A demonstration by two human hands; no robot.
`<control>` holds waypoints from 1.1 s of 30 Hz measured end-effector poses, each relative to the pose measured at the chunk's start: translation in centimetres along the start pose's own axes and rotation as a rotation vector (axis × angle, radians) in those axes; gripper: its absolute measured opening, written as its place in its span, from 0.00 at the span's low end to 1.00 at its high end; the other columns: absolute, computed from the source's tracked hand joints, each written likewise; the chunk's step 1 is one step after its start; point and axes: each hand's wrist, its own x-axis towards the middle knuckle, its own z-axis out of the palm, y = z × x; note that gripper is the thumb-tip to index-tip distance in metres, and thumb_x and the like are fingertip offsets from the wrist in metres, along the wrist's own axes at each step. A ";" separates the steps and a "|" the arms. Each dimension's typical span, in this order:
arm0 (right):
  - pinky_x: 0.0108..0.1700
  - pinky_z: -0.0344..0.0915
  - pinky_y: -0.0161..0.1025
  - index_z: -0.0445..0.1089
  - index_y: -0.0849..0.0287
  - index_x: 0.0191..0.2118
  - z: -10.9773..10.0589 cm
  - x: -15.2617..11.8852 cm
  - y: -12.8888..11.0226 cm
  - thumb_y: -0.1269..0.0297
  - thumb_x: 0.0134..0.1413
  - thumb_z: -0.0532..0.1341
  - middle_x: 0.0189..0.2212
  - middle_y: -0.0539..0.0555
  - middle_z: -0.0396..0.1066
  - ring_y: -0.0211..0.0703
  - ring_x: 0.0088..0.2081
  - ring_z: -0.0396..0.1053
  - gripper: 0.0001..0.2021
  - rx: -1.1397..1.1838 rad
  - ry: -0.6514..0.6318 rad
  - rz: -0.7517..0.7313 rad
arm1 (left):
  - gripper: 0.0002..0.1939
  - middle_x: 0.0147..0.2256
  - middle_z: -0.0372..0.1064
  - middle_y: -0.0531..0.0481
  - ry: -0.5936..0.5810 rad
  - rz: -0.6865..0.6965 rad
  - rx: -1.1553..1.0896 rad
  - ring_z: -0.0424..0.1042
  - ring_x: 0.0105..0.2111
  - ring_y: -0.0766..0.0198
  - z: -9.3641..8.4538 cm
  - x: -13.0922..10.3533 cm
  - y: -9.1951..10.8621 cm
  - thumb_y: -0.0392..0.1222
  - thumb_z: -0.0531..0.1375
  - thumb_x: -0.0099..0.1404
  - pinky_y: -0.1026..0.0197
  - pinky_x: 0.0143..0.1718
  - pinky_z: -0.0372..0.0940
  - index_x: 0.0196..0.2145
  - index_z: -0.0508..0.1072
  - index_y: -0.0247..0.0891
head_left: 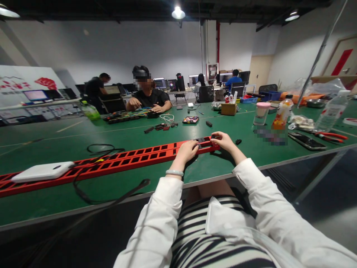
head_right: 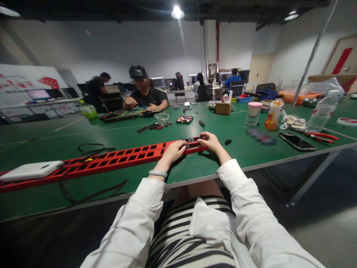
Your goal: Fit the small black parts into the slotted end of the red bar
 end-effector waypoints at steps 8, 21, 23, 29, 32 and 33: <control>0.38 0.65 0.39 0.67 0.62 0.44 0.7 -0.2 0.4 0.58 0.38 0.63 0.36 0.55 0.69 0.38 0.32 0.66 0.23 -0.215 0.074 -0.090 | 0.17 0.46 0.67 0.49 0.009 -0.071 -0.066 0.64 0.46 0.61 0.4 0.0 -0.4 0.42 0.48 0.63 0.62 0.49 0.56 0.46 0.69 0.38; 0.38 0.66 0.40 0.68 0.59 0.40 1.5 0.0 0.4 0.60 0.42 0.60 0.39 0.55 0.64 0.40 0.34 0.66 0.16 -0.197 0.139 -0.149 | 0.18 0.47 0.66 0.50 -0.013 -0.137 -0.093 0.64 0.47 0.60 0.1 0.0 -0.2 0.41 0.50 0.60 0.62 0.51 0.56 0.47 0.69 0.39; 0.38 0.66 0.40 0.67 0.59 0.40 1.8 -0.1 0.0 0.60 0.42 0.60 0.39 0.56 0.64 0.41 0.35 0.66 0.16 -0.209 0.157 -0.159 | 0.19 0.48 0.65 0.50 0.008 -0.160 -0.094 0.62 0.49 0.60 0.3 0.1 -0.4 0.39 0.50 0.60 0.61 0.52 0.55 0.48 0.67 0.39; 0.45 0.63 0.41 0.63 0.60 0.47 3.3 -0.1 -0.6 0.63 0.44 0.59 0.42 0.57 0.63 0.43 0.42 0.64 0.21 -0.251 0.152 -0.262 | 0.22 0.50 0.63 0.50 0.097 -0.242 -0.112 0.61 0.50 0.64 0.8 0.3 -1.4 0.31 0.45 0.59 0.62 0.52 0.54 0.50 0.66 0.37; 0.45 0.63 0.42 0.63 0.60 0.48 3.9 0.0 -0.4 0.65 0.44 0.59 0.42 0.58 0.64 0.43 0.42 0.64 0.22 -0.278 0.074 -0.261 | 0.22 0.48 0.65 0.51 0.090 -0.200 -0.128 0.62 0.48 0.65 0.9 0.3 -1.5 0.31 0.45 0.58 0.64 0.52 0.55 0.48 0.67 0.37; 0.46 0.62 0.43 0.64 0.60 0.48 4.0 0.0 -0.4 0.65 0.43 0.60 0.42 0.58 0.64 0.43 0.42 0.64 0.22 -0.293 0.040 -0.260 | 0.22 0.48 0.65 0.51 0.086 -0.180 -0.134 0.63 0.48 0.65 0.9 0.3 -1.5 0.31 0.45 0.58 0.64 0.51 0.55 0.47 0.68 0.37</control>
